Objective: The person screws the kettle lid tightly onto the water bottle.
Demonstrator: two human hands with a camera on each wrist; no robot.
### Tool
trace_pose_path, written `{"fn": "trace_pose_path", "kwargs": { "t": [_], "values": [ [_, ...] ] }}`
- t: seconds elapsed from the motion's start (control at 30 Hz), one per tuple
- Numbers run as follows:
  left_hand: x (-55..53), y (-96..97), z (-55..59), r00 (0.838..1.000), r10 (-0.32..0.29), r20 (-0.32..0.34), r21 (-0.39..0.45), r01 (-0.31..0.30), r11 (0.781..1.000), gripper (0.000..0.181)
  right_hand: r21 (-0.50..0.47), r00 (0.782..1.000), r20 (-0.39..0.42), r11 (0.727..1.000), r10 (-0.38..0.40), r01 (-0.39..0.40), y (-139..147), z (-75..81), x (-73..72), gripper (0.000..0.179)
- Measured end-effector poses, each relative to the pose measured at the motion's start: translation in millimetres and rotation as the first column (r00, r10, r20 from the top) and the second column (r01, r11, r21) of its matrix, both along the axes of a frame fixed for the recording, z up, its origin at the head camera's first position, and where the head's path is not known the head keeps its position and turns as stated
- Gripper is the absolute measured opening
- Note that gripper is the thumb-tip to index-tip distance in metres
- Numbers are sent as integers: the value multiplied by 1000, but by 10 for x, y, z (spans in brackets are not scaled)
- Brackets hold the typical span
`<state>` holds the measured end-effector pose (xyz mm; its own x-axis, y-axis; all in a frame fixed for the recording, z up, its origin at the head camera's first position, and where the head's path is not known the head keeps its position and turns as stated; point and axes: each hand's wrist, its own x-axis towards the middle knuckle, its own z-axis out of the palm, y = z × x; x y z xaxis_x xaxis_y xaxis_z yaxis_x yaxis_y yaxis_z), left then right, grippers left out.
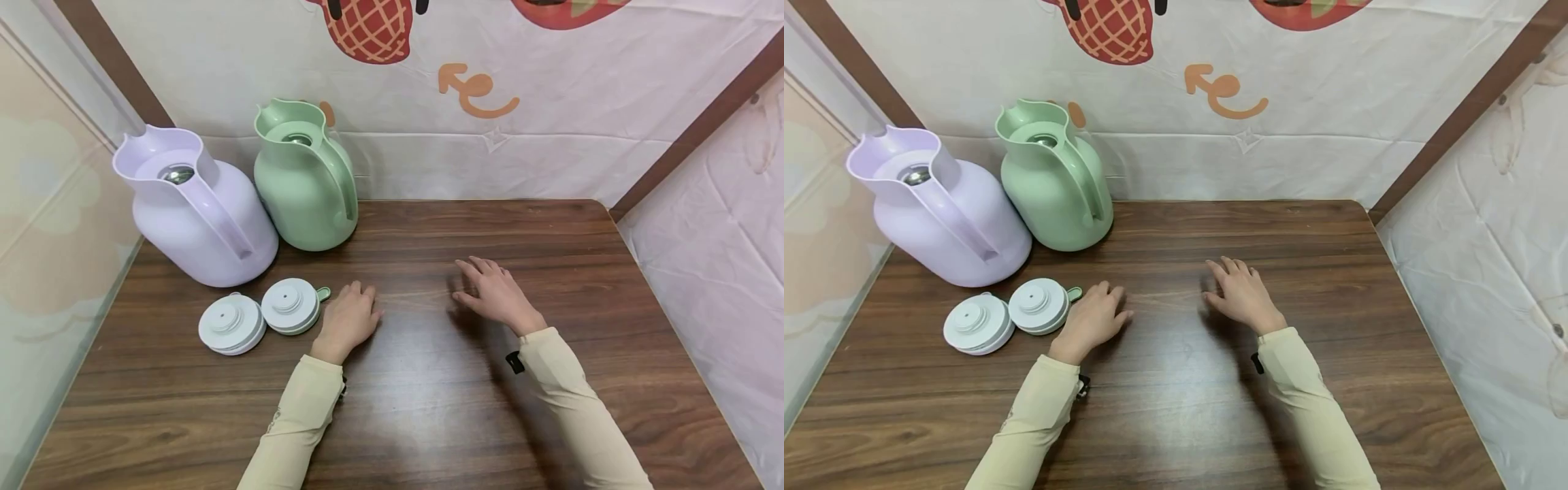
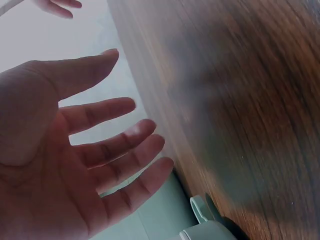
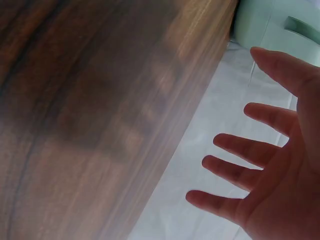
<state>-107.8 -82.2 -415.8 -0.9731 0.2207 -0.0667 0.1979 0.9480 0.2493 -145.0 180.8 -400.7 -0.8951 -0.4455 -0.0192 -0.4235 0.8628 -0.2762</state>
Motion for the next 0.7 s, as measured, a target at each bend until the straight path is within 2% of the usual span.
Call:
{"fn": "trace_pose_path", "kwargs": {
  "t": [0.2, 0.4, 0.57, 0.7],
  "values": [
    [20, 27, -6, 997, -3, 83, -10, 4, 1000, 35, -11, 998, 42, 999, 38, -38, -102, 77, -50, 56],
    [35, 5, -37, 987, 13, 157, -29, -9, 1000, 30, 13, 998, 38, 998, 58, -59, -244, 197, -149, 55],
    [44, -42, -77, 976, 18, 217, -64, -4, 998, 17, 26, 995, 66, 996, 78, -80, -373, 299, -236, 54],
    [28, -61, -91, 962, 7, 272, -65, 11, 998, 18, 23, 993, 53, 994, 103, -105, -483, 386, -316, 53]
  ]
}}
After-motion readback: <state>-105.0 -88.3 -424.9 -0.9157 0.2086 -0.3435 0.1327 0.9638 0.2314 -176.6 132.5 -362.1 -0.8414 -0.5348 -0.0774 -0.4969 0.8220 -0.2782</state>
